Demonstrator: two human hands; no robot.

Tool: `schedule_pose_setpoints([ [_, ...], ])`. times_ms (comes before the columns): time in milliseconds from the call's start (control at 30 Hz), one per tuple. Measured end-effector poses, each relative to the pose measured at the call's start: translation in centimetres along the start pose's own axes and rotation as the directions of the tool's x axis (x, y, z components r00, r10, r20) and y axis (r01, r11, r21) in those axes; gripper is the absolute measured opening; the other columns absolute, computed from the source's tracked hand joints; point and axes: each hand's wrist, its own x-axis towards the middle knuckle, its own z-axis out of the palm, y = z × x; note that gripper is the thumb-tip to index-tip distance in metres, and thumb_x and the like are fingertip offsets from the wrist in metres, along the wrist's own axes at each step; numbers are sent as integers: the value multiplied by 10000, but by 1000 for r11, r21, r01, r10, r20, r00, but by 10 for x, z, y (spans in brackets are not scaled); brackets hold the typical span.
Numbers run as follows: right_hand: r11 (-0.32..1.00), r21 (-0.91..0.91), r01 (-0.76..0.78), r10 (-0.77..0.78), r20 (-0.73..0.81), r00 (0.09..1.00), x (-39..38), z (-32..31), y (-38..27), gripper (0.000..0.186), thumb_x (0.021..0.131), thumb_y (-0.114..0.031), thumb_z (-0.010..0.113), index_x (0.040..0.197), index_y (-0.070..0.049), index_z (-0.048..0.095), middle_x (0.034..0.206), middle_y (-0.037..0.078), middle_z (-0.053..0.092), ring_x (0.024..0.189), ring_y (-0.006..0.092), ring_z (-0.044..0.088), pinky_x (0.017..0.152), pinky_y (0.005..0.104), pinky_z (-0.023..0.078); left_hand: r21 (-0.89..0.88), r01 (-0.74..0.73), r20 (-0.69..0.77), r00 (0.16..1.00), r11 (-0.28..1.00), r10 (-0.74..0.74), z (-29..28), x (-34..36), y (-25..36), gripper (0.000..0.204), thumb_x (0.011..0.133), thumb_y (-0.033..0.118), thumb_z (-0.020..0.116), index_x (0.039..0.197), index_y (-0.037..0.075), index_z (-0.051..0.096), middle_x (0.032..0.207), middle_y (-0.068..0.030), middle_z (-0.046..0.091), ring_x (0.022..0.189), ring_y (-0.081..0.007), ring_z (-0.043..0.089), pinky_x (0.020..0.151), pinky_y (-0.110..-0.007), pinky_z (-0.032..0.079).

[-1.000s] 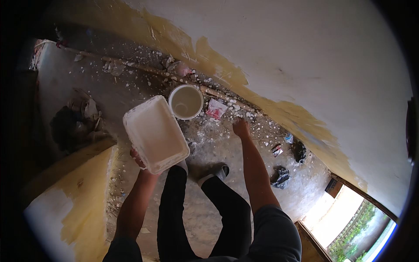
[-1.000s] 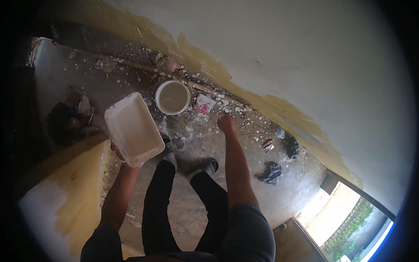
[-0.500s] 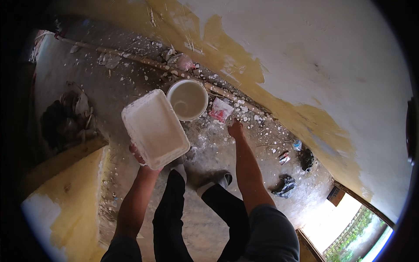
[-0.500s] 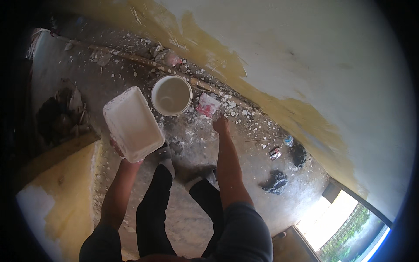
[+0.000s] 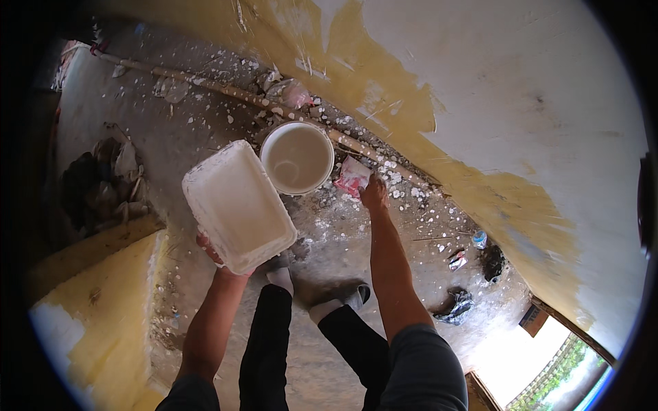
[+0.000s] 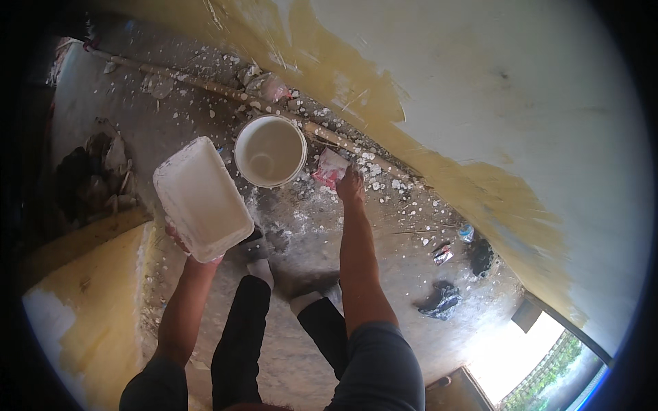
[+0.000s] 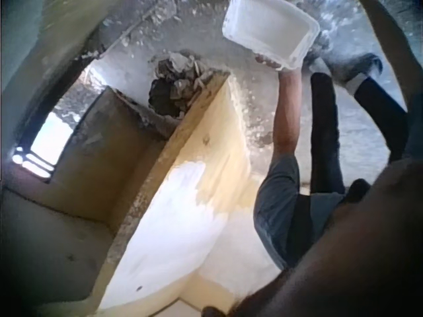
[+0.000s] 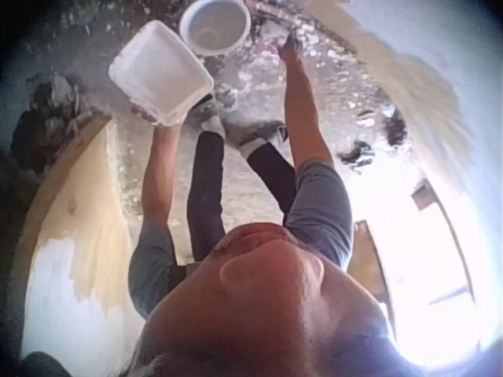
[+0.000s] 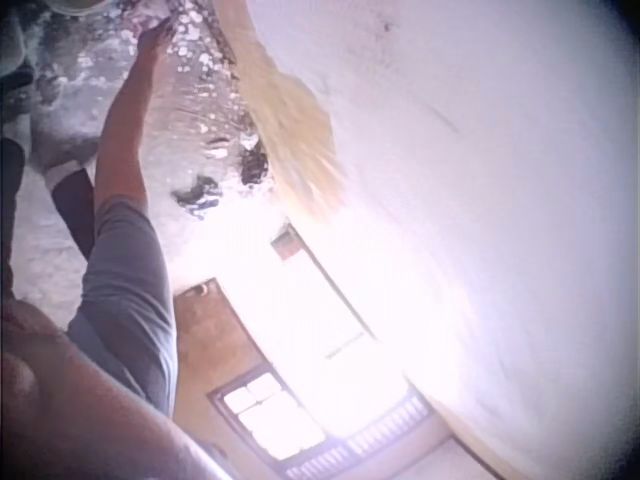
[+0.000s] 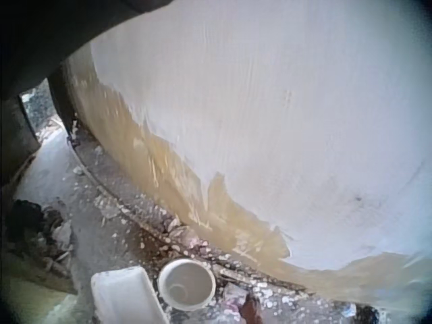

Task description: The person applies spackle to a wall by picking up small amounts from a handheld container with a putty knife and spreading it over damaged areas on the wall surface.

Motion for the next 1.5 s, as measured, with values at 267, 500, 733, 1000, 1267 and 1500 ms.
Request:
schedule_pose_setpoints([
  [267, 984, -174, -37, 14, -130, 991, 12, 21, 3, 798, 840, -294, 697, 1447, 53, 314, 1384, 307, 446, 1321, 453, 388, 1123, 467, 335, -33, 58, 4, 998, 998, -57, 2, -6, 1, 756, 826, 444, 695, 1465, 210, 366, 1441, -44, 396, 1333, -238, 416, 1079, -427, 396],
  [500, 907, 382, -178, 234, -106, 966, -26, -6, -18, 566, 793, -147, 728, 1307, -12, 533, 1128, 249, 638, 1091, 392, 592, 914, 424, 489, -729, 612, 237, 647, 308, -725, -23, -4, 20, 797, 797, 561, 661, 1466, 228, 385, 1429, -43, 433, 1314, -270, 438, 1071, -474, 402],
  [733, -211, 941, -264, -98, 249, 964, -105, -112, -18, 196, 1011, -231, 536, 1102, -72, 607, 983, 93, 672, 880, 234, 670, 795, 365, 553, -779, 437, 612, 378, -449, -694, -36, 41, 74, 811, 768, 675, 586, 1416, 204, 462, 1411, -40, 490, 1278, -305, 485, 1038, -528, 433],
  [1000, -354, 935, -1, -124, -46, 991, -160, -300, -155, 430, 914, -22, 614, 1326, -96, 513, 1207, 53, 612, 1060, 202, 627, 920, 370, 560, -719, 384, 695, 379, -580, -611, -25, 107, 107, 780, 759, 588, 652, 1388, 156, 488, 1332, -86, 553, 1198, -320, 551, 999, -519, 468],
  [1267, -413, 908, -64, -191, -18, 981, -237, -407, -220, 374, 940, -42, 594, 1301, -31, 500, 1096, 74, 662, 987, 209, 669, 786, 371, 613, -688, 382, 723, 427, -616, -543, -60, 168, 150, 734, 785, 573, 646, 1376, 162, 503, 1320, -73, 571, 1197, -307, 558, 1005, -510, 465],
  [1500, 702, 228, 674, -325, -740, 589, -318, -492, -249, 247, 829, 14, 683, 1072, 5, 643, 1027, 148, 686, 956, 307, 689, 806, 381, 560, -624, 286, 717, 580, -728, -386, -96, 212, 199, 713, 811, 570, 638, 1373, 153, 504, 1317, -69, 573, 1209, -295, 557, 1005, -506, 468],
])
